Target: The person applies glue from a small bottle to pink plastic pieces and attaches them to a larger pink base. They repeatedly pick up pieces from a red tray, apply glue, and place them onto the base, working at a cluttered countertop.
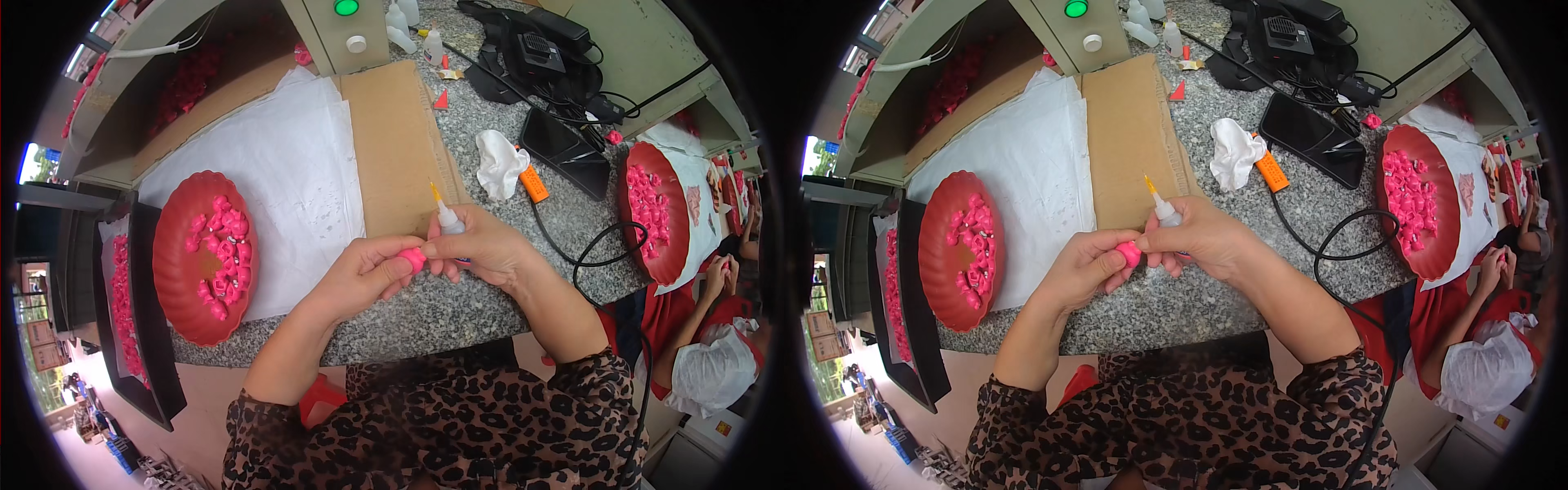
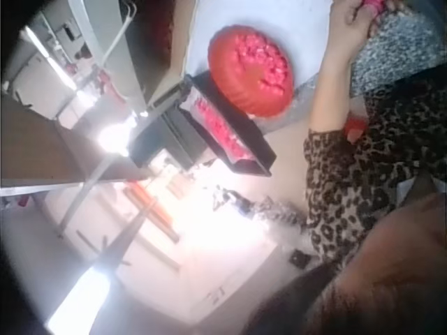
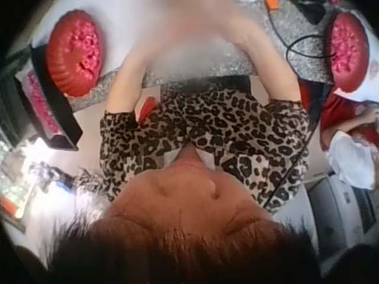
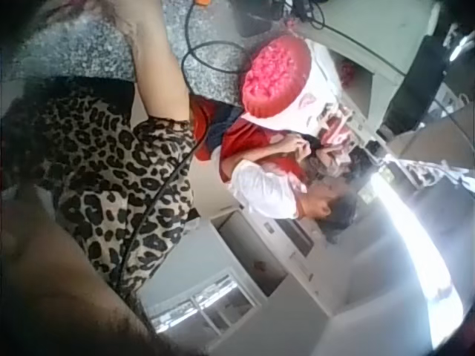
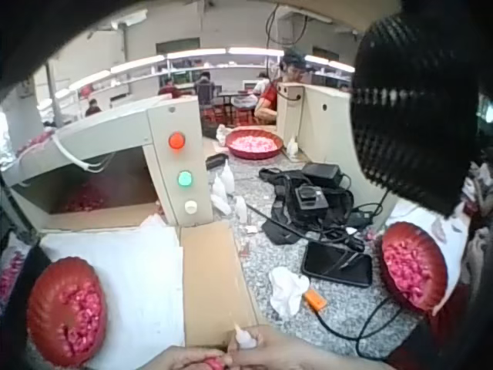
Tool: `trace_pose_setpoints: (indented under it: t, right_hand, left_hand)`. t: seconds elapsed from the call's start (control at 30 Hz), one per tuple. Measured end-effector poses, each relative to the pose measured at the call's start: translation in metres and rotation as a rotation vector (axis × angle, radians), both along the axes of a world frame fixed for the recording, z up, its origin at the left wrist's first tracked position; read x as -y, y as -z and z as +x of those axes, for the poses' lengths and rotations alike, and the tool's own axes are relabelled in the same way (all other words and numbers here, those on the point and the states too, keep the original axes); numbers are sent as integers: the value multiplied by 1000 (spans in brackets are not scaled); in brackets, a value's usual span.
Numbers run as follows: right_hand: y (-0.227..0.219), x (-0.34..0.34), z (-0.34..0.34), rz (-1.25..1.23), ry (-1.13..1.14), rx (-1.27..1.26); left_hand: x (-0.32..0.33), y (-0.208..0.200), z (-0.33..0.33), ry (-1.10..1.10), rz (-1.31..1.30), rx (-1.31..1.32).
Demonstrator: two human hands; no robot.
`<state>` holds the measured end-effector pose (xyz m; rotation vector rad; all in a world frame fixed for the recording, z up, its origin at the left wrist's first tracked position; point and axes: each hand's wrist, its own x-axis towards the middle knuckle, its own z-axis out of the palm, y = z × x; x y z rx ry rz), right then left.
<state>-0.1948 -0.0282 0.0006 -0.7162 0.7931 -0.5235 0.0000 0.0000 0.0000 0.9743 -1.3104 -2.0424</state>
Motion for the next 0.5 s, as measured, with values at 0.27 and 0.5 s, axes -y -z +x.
trace_pose_setpoints:
  t: [0.27, 0.5]
  right_hand:
    - [-4, -1, -2, -11, -21, 39]
    - [-4, -1, -3, -54, -35, 36]
  left_hand:
    - [-1, 1, 1, -8, -36, -33]
    - [-2, -1, 2, 16, -42, -44]
